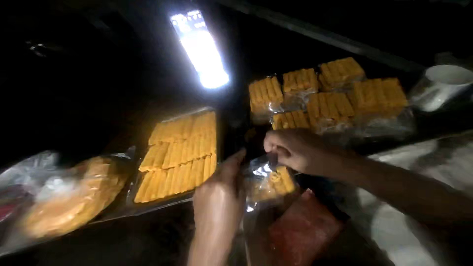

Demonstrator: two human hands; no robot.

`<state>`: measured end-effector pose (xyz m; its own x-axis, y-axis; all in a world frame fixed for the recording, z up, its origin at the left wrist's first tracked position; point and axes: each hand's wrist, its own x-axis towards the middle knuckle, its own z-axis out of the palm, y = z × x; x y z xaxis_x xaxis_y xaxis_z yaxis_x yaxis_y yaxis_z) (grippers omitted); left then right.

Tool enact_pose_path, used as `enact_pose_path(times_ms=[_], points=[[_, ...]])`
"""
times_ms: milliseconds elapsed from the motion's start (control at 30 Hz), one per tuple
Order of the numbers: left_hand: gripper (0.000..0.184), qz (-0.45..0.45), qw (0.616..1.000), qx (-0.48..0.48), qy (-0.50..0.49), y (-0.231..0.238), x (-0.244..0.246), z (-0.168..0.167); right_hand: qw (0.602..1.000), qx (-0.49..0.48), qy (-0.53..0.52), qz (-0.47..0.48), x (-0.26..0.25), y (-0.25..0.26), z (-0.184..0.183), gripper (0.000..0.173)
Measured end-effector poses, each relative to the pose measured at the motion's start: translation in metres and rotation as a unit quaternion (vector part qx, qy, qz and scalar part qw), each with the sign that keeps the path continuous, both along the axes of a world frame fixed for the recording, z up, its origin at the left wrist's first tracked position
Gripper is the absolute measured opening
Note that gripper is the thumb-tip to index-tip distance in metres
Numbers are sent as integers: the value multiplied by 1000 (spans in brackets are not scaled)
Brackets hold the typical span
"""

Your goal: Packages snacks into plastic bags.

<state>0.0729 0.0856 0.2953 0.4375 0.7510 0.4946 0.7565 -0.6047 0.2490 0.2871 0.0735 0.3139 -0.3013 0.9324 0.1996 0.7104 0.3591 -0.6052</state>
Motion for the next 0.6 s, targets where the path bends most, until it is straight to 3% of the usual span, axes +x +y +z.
enact_pose_path(times_ms=[133, 267, 367, 500, 600], points=[[24, -21, 996, -89, -2, 38, 34, 38, 998, -7, 16, -63, 31, 19, 29, 14], [24, -58, 993, -97, -29, 66, 75, 59, 982, 134, 16, -129, 60, 27, 35, 7], [24, -84, 989, -121, -24, 77, 95, 29, 978, 91, -33, -187, 73, 29, 18, 12], [31, -48, 966, -246, 63, 83, 117, -43, 981, 12, -94, -166, 91, 35, -49, 17], [36, -91, 957, -262, 83, 78, 114, -71, 976, 105, -130, -137, 93, 14, -95, 25]])
